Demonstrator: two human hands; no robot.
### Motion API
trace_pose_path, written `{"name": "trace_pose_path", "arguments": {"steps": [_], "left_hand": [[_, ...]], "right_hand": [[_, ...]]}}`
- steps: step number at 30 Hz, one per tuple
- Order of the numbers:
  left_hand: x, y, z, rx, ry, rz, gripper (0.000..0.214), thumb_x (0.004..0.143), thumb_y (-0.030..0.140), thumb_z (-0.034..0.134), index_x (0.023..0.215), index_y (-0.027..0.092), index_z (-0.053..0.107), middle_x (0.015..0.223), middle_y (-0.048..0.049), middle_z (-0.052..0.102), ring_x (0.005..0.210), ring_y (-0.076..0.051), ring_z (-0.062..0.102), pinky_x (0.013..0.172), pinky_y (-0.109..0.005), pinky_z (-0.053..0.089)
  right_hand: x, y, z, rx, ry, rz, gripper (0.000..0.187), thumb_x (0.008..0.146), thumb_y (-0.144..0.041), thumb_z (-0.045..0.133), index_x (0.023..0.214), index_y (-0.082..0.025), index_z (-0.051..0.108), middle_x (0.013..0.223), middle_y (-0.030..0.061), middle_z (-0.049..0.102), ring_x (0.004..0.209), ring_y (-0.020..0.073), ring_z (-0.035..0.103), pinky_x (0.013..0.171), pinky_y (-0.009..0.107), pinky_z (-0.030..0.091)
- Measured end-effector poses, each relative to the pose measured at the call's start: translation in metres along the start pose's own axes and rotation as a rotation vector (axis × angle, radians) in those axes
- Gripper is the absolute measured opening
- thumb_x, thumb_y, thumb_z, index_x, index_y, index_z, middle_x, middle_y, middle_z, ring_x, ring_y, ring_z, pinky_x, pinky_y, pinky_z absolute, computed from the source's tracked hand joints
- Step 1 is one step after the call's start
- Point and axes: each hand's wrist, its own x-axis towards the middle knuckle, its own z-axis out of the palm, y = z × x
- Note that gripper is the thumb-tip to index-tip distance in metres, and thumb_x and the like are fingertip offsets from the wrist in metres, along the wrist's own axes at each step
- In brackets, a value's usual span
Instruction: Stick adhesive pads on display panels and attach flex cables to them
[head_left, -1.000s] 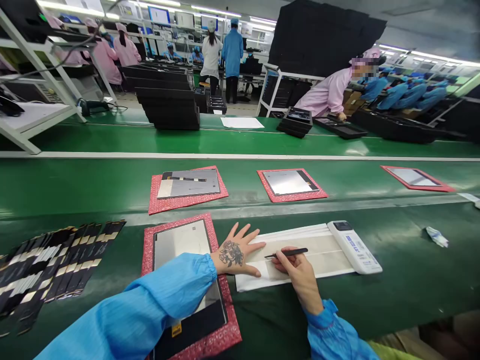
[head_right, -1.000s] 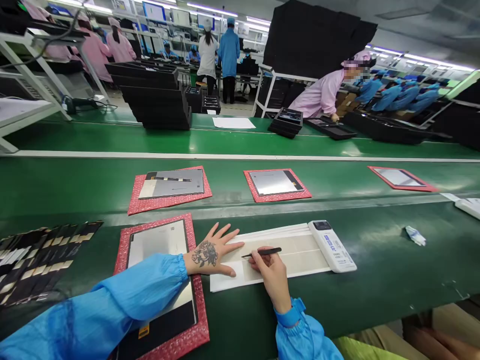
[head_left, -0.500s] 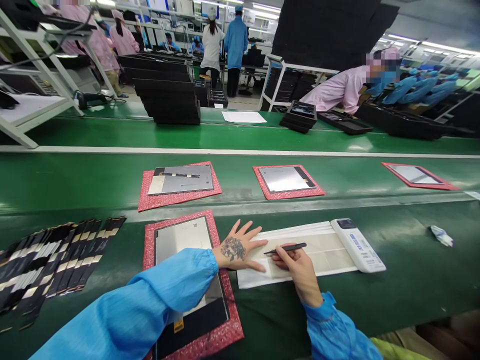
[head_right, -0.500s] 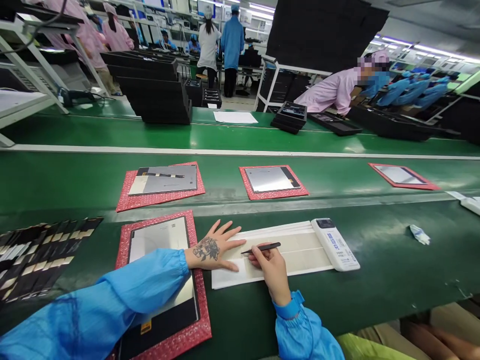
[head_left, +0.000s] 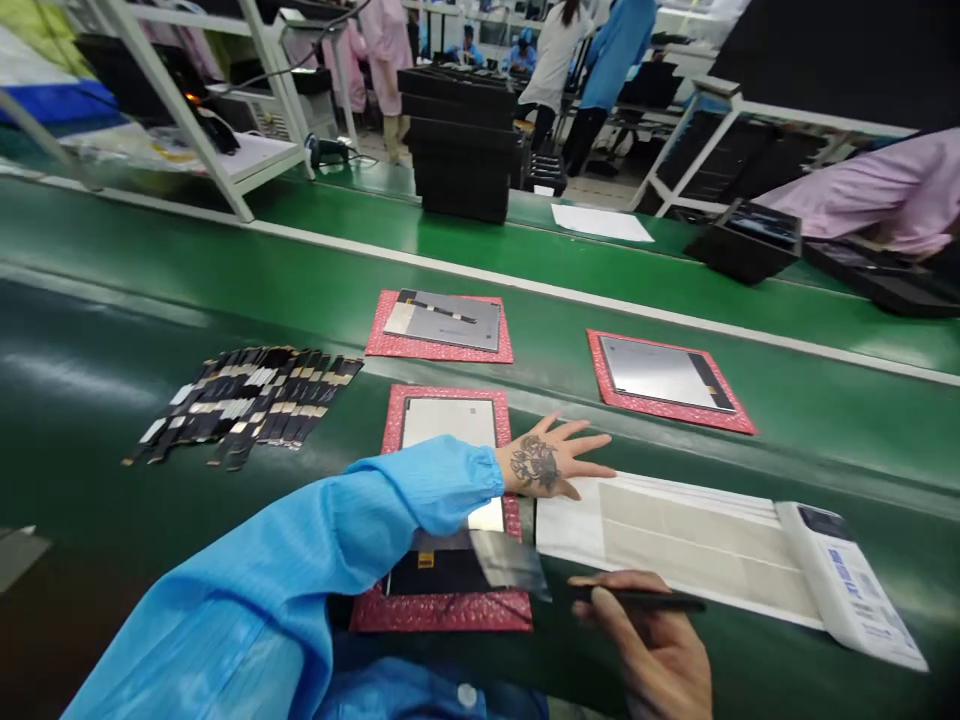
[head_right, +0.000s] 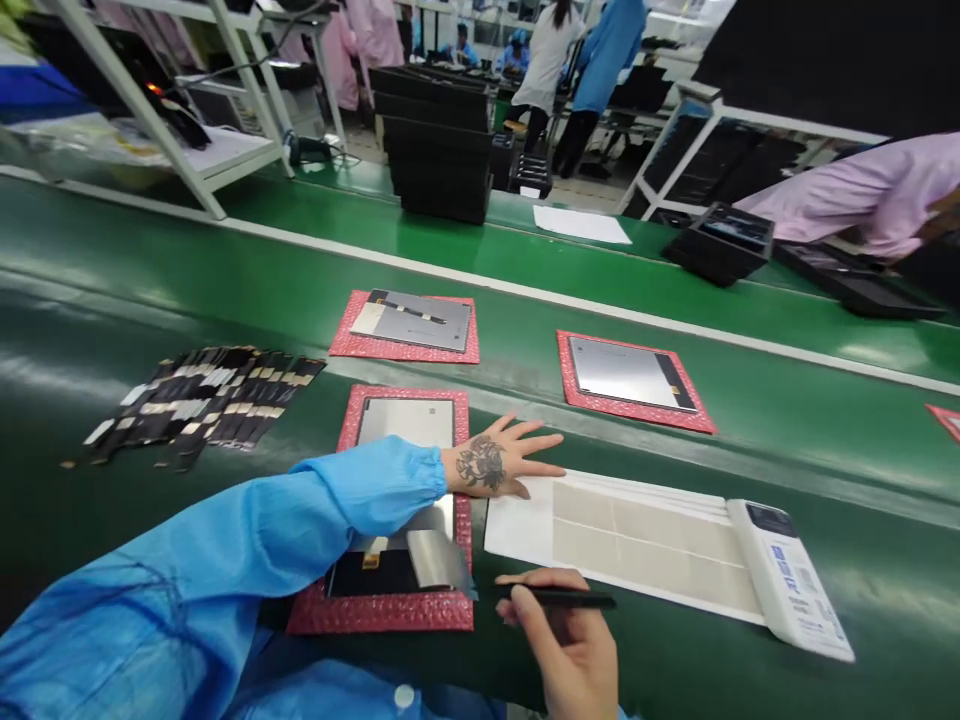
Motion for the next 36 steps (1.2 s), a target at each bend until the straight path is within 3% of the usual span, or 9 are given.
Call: {"name": "trace_pose_path", "arguments": {"steps": [2,4,6,10,14,19,24,31,36], "left_hand": [[-0.036,0.006,-0.009,-0.162,0.225,-0.134,0.032,0.086,0.031,0.062,0.118,0.025,0.066,0.137,-0.0088,0.057,0.130,-0.026,0.048,0.111,-0.038,0.035],[-0.083,0.014,-0.012,-0.340,0.363,-0.378,0.022,0.091,0.039,0.053,0.096,0.022,0.067,0.097,-0.0081,0.071,0.093,-0.020,0.065,0.082,-0.032,0.052],[-0.129,0.021,-0.006,-0.545,0.321,-0.584,0.034,0.088,0.051,0.052,0.078,0.020,0.060,0.065,-0.0008,0.064,0.058,-0.014,0.059,0.053,-0.026,0.046],[-0.188,0.034,0.017,-1.098,0.205,-0.847,0.055,0.070,0.074,0.059,0.076,0.020,0.048,0.055,0.0045,0.057,0.035,-0.006,0.039,0.033,-0.019,0.025],[-0.196,0.042,0.027,-1.388,0.225,-0.879,0.060,0.059,0.071,0.072,0.075,0.018,0.049,0.054,0.0039,0.056,0.035,-0.005,0.042,0.031,-0.016,0.027],[-0.197,0.043,0.028,-1.482,0.343,-0.833,0.051,0.054,0.053,0.083,0.070,0.015,0.054,0.056,0.0014,0.058,0.046,-0.009,0.054,0.042,-0.019,0.043],[-0.203,0.045,0.034,-1.298,0.400,-0.864,0.041,0.063,0.050,0.075,0.069,0.017,0.052,0.051,0.0039,0.053,0.043,-0.008,0.047,0.041,-0.020,0.041],[-0.203,0.045,0.045,-0.762,0.393,-0.854,0.024,0.076,0.039,0.054,0.064,0.019,0.053,0.054,0.0040,0.051,0.040,-0.007,0.042,0.038,-0.018,0.031],[-0.201,0.044,0.043,-0.649,0.348,-0.885,0.027,0.077,0.043,0.052,0.064,0.019,0.055,0.051,0.0043,0.049,0.041,-0.008,0.042,0.039,-0.018,0.032]], "right_hand": [[0.008,0.003,0.002,0.021,0.001,0.075,0.036,0.052,-0.047,0.088,0.068,-0.023,0.066,0.068,0.0028,0.072,0.053,0.0190,0.065,0.052,0.028,0.058],[0.013,0.010,0.004,0.056,-0.008,0.102,0.037,0.050,-0.045,0.089,0.068,-0.023,0.067,0.067,0.0027,0.072,0.053,0.0185,0.065,0.051,0.027,0.057],[0.012,0.015,0.005,0.083,-0.006,0.105,0.035,0.052,-0.043,0.089,0.070,-0.023,0.067,0.069,0.0018,0.072,0.054,0.0169,0.065,0.054,0.025,0.058],[0.004,0.018,0.013,0.094,-0.010,0.103,0.036,0.050,-0.042,0.090,0.071,-0.023,0.067,0.070,0.0015,0.074,0.054,0.0158,0.067,0.055,0.023,0.059],[-0.001,0.018,0.018,0.064,-0.048,0.062,0.035,0.051,-0.041,0.089,0.071,-0.023,0.067,0.072,0.0041,0.075,0.056,0.0199,0.069,0.052,0.025,0.059],[-0.002,0.020,0.016,0.050,-0.099,0.033,0.033,0.053,-0.039,0.088,0.072,-0.022,0.067,0.073,0.0055,0.075,0.055,0.0205,0.068,0.052,0.029,0.060],[0.005,0.030,0.018,-0.022,-0.036,0.041,0.036,0.057,-0.042,0.087,0.078,-0.020,0.066,0.064,0.0025,0.072,0.054,0.0179,0.067,0.054,0.027,0.059],[0.009,0.053,0.022,-0.090,-0.081,0.051,0.037,0.064,-0.051,0.080,0.082,-0.024,0.062,0.061,0.0005,0.071,0.061,0.0228,0.071,0.059,0.034,0.061],[0.007,0.056,0.024,-0.095,-0.076,0.003,0.036,0.070,-0.052,0.076,0.083,-0.023,0.060,0.064,0.0014,0.071,0.060,0.0216,0.070,0.058,0.032,0.059]]}}
